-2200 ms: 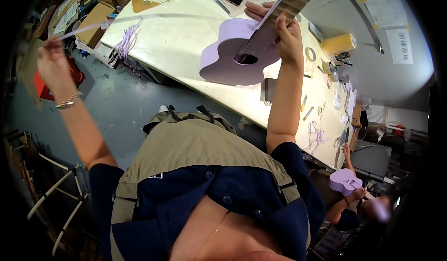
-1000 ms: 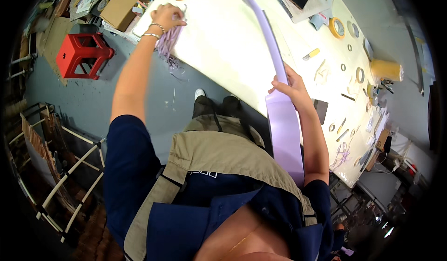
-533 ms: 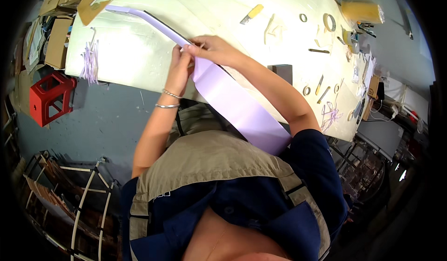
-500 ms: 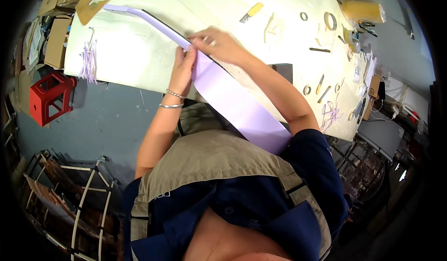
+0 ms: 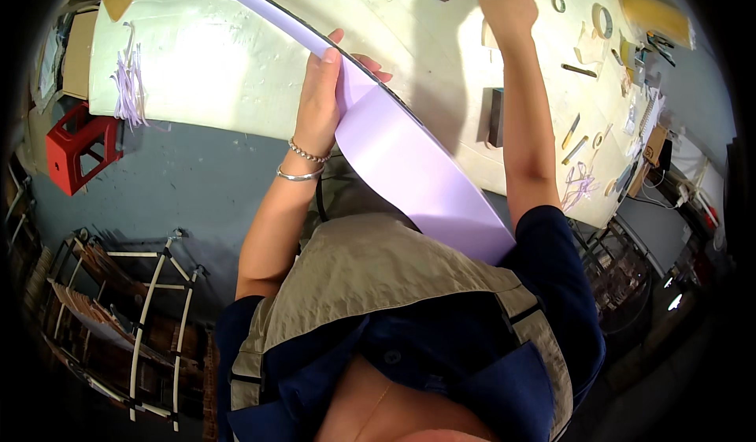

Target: The person sands the edges of a purple guitar neck using a sanding block and a small tool. They repeatedly pick up the neck, sand the edges, inspect the surface, and place it on a rack before repeating the process with another neck.

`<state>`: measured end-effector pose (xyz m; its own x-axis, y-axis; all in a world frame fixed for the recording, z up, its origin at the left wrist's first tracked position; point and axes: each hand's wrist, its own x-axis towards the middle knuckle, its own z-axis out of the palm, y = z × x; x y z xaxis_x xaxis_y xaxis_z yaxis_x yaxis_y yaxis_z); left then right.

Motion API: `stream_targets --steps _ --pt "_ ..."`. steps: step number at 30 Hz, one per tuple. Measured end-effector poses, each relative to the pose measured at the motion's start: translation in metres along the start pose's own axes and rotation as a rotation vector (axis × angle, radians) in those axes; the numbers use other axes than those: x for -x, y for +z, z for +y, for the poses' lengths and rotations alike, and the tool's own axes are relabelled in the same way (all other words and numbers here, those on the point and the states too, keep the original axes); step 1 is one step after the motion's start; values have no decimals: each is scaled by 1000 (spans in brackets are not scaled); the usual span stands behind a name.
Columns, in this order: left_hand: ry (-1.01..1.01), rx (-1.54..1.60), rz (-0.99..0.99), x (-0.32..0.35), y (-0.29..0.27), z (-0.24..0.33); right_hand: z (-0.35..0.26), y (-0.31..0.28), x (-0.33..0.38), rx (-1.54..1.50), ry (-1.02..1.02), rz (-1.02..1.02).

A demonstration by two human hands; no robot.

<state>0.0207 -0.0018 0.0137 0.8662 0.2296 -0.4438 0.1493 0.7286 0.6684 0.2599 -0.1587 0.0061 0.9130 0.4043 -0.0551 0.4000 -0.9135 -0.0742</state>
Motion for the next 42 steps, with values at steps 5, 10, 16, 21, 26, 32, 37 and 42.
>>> stream_targets --steps 5,10,16,21,26,32,37,42 --pt "4 -18 7 1 1 0 13 -6 5 -155 -597 221" --pt "10 15 11 3 -1 -1 5 -5 3 -742 268 -77" --pt "1 -6 -5 3 1 -1 29 5 -7 -184 -650 95" --pt "-18 -17 -9 1 4 4 25 17 -11 -143 -775 358" --pt "-23 35 -2 0 -1 -2 -47 -45 45 -769 -140 -239" --pt "-7 -18 5 0 0 -1 -77 -73 76 -636 -597 -487" --pt "48 -114 -2 0 0 2 -86 -78 78 -403 -803 -334" --pt "66 -133 -5 -2 -7 -6 -88 -74 77 -338 -904 -209"
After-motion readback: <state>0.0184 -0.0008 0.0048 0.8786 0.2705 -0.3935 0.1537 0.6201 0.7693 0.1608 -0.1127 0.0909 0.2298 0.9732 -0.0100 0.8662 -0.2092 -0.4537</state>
